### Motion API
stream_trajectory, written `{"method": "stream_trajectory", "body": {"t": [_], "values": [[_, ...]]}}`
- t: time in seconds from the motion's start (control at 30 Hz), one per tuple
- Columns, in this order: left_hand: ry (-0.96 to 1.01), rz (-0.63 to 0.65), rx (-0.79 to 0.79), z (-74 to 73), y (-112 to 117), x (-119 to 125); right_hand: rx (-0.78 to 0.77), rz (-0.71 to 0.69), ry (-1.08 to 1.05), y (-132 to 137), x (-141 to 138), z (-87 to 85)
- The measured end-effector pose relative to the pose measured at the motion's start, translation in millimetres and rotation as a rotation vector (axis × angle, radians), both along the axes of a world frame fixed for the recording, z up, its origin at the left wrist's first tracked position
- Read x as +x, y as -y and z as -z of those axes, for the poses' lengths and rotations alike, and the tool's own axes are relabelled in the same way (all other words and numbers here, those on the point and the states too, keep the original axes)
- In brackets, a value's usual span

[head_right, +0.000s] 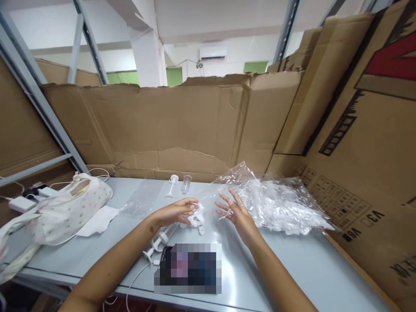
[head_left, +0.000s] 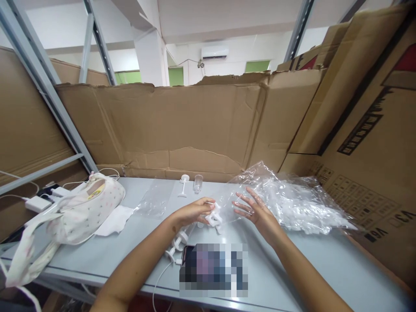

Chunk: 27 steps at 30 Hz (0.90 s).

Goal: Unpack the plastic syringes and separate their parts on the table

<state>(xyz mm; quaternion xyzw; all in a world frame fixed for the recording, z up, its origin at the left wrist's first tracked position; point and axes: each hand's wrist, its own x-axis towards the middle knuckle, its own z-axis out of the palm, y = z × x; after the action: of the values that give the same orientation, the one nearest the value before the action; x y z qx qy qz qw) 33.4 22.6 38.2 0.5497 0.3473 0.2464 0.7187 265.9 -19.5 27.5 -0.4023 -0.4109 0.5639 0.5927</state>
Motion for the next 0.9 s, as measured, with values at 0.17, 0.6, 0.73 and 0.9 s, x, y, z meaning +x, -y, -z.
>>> {"method": "stream_trajectory", "body": {"t": [0.17,0.6,0.73,0.9], "values": [[-0.117,0.034,0.062,0.1,2,-5,0.007,-0.011,-0.023,-2,4,3.0],[-0.113,-0.06,0.291,-1.0,3,-12,0.115,0.049,-0.103,-4,18,-3.6],[-0.137,-0.165,0.397,-6.6,3,-8,0.126,0.074,-0.134,-4,20,-5.9],[-0.087,-0.313,0.438,-11.7,4,-5,0.103,0.01,-0.121,-3,19,-8.8]]}}
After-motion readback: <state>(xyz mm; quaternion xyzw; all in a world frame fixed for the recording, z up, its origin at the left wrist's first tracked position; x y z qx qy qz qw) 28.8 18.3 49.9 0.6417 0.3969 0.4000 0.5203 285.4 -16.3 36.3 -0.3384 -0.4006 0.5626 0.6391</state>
